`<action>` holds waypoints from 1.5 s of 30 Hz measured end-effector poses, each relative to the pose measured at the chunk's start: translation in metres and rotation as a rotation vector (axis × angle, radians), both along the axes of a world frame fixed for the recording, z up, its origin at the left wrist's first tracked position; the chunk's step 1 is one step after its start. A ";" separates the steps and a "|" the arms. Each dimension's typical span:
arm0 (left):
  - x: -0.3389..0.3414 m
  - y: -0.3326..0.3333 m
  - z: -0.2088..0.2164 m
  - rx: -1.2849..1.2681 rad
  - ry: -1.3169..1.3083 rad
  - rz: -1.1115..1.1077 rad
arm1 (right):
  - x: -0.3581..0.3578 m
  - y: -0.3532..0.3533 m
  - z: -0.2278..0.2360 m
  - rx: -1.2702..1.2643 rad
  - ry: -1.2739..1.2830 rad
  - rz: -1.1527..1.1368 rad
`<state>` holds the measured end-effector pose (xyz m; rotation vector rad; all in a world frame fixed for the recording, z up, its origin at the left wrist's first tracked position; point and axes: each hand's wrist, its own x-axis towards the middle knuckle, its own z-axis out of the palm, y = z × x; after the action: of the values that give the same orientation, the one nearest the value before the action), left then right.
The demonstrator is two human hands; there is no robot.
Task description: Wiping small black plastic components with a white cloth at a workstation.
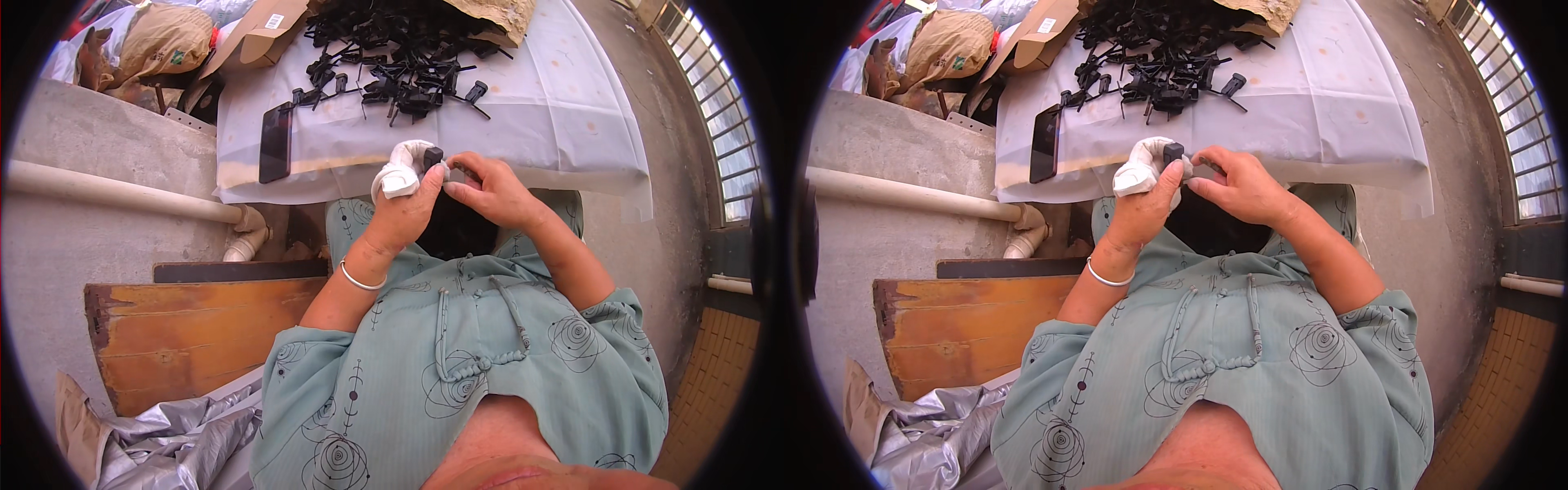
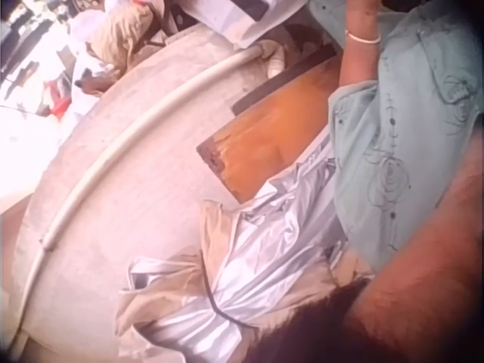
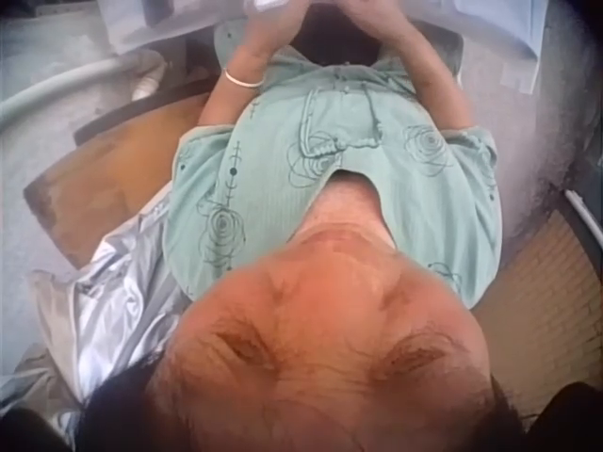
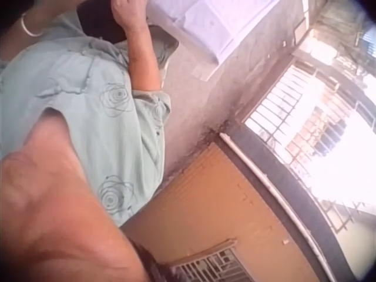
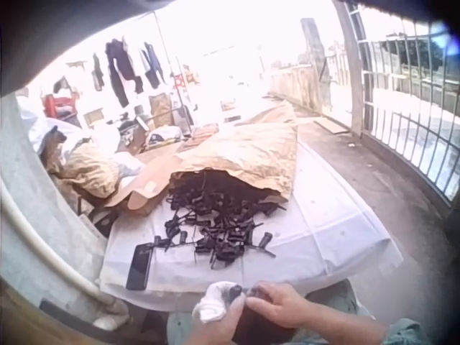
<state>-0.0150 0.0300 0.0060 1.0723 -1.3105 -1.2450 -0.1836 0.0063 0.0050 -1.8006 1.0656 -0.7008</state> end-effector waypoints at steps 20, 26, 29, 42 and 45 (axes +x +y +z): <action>0.007 0.006 0.001 0.181 0.066 -0.202 | -0.003 0.002 0.006 -0.071 -0.144 0.138; -0.001 0.004 -0.013 -0.192 -0.453 -0.084 | 0.003 -0.006 -0.001 -0.011 -0.102 0.147; 0.002 0.005 -0.009 -0.324 -0.528 -0.017 | 0.013 0.000 -0.004 -0.173 -0.089 0.056; 0.010 -0.009 -0.013 0.139 -0.296 -0.129 | -0.022 -0.063 -0.034 -0.651 0.521 -0.432; 0.009 -0.011 -0.018 0.327 0.038 -0.104 | -0.017 -0.040 -0.029 -0.563 0.249 -0.462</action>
<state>-0.0061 0.0186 -0.0122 1.2115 -1.1703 -1.5890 -0.2004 -0.0338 -0.0242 -2.1745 1.5961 -1.1644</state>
